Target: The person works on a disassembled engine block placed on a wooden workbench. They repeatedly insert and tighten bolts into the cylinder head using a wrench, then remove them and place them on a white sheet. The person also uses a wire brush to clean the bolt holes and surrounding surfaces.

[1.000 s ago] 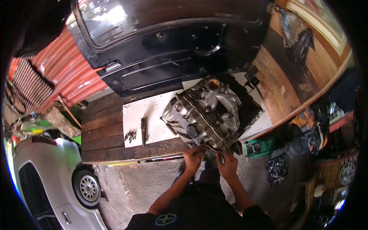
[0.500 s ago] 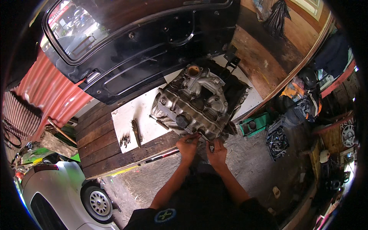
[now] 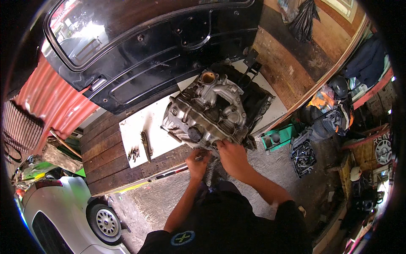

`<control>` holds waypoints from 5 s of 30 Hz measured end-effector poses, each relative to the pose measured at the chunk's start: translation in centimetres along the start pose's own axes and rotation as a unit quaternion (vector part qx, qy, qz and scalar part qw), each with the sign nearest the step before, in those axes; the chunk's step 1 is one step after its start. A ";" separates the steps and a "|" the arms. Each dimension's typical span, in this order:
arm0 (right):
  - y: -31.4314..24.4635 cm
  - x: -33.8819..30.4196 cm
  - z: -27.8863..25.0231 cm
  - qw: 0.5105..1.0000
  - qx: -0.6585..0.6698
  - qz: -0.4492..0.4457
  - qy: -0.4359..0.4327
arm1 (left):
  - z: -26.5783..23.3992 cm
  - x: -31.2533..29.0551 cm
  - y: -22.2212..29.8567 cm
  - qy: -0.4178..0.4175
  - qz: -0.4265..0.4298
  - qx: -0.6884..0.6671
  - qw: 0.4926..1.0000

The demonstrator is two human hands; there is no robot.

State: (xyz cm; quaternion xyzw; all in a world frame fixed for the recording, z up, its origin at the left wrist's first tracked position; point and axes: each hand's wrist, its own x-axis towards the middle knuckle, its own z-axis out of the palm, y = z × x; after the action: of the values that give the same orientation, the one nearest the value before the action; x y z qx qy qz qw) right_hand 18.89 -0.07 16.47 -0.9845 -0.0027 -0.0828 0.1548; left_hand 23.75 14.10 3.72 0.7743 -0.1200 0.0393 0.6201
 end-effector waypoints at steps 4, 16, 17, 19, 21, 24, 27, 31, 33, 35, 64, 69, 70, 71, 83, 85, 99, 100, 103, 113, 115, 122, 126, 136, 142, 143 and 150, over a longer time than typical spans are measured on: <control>-0.8 4.0 -1.9 0.988 -0.053 -0.128 -0.073 | -1.4 0.1 -0.1 -0.009 -0.048 -0.005 0.999; -2.3 7.6 0.8 0.939 -0.262 -0.212 -0.069 | -3.7 2.7 -2.7 -0.024 -0.171 -0.133 0.976; -2.0 7.2 0.6 0.934 -0.270 -0.224 -0.062 | -4.7 3.2 -2.2 -0.096 -0.166 -0.143 0.971; -2.5 6.4 0.1 0.931 -0.276 -0.237 -0.038 | -5.6 4.2 -7.5 -0.139 -0.159 -0.080 0.974; -2.5 4.9 0.4 0.936 -0.278 -0.213 -0.037 | -5.2 4.5 -6.5 -0.139 -0.142 -0.070 0.978; -3.2 3.7 -0.2 0.943 -0.296 -0.145 -0.038 | -5.5 5.7 -2.5 -0.142 -0.122 -0.101 0.977; -3.9 3.1 -0.1 0.939 -0.320 -0.120 -0.041 | -6.0 5.9 -3.3 -0.166 -0.118 -0.087 0.975; -5.4 3.4 -0.2 0.948 -0.286 -0.136 -0.037 | -5.7 5.9 -4.2 -0.199 -0.110 -0.116 0.967; -5.8 3.5 -0.1 0.953 -0.281 -0.111 -0.024 | -5.3 6.0 -5.8 -0.215 -0.106 -0.125 0.963; -5.6 3.5 0.0 0.960 -0.276 -0.035 -0.022 | -5.3 6.1 -5.3 -0.250 -0.123 -0.145 0.949; -5.8 -3.1 15.5 0.770 0.083 0.403 0.488 | -7.6 8.5 -6.5 -0.359 -0.182 -0.213 0.890; -4.5 -4.5 11.2 0.865 -0.073 0.302 0.395 | -8.4 8.8 -5.3 -0.340 -0.200 -0.230 0.890; -4.5 -4.5 9.8 0.885 -0.097 0.292 0.350 | -8.4 9.1 -5.6 -0.345 -0.192 -0.234 0.888; -4.5 -3.8 8.4 0.906 -0.110 0.273 0.306 | -8.6 9.3 -6.5 -0.349 -0.184 -0.239 0.887; -10.4 8.7 5.3 0.917 -0.371 0.000 -0.144 | -9.1 7.5 -7.7 -0.287 -0.156 -0.194 0.925; -10.8 8.9 4.9 0.915 -0.381 0.001 -0.135 | -9.1 7.2 -6.8 -0.281 -0.149 -0.200 0.927; -2.1 -7.2 7.6 0.871 0.133 0.303 0.363 | -9.2 5.0 -7.5 -0.275 -0.198 -0.214 0.916; -2.4 -7.5 8.5 0.853 0.173 0.324 0.372 | -8.9 4.8 -7.0 -0.273 -0.193 -0.213 0.918; -3.3 -7.0 11.0 0.820 0.234 0.355 0.383 | -7.9 3.8 -5.2 -0.234 -0.227 -0.232 0.916; -3.8 -5.6 15.0 0.796 0.254 0.321 0.446 | -7.7 1.6 -4.2 -0.210 -0.305 -0.223 0.902; -4.1 -5.2 15.2 0.789 0.269 0.326 0.446 | -8.0 2.4 -5.3 -0.237 -0.305 -0.224 0.895; -5.0 -4.1 15.5 0.755 0.255 0.359 0.486 | -8.5 5.8 -3.0 -0.259 -0.181 -0.207 0.926; -5.5 -3.9 16.8 0.729 0.259 0.403 0.490 | -8.6 7.0 -2.8 -0.290 -0.179 -0.189 0.921; -4.7 -4.5 16.3 0.782 0.137 0.371 0.482 | -7.9 7.4 -3.7 -0.342 -0.150 -0.202 0.905; -4.3 -5.1 15.0 0.819 0.068 0.358 0.444 | -8.5 8.0 -4.3 -0.373 -0.159 -0.183 0.896; -4.3 -5.3 14.6 0.822 0.055 0.353 0.443 | -8.6 7.9 -4.4 -0.373 -0.168 -0.188 0.893; -4.0 -4.7 7.4 0.908 -0.078 0.253 0.325 | -9.5 8.3 -6.0 -0.371 -0.213 -0.243 0.871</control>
State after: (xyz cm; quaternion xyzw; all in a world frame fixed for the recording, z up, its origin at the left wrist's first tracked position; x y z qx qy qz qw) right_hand 15.38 6.06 10.01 -0.8794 0.3037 -0.3565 0.0854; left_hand 34.01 23.39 1.92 0.5634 -0.1792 -0.4142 0.6920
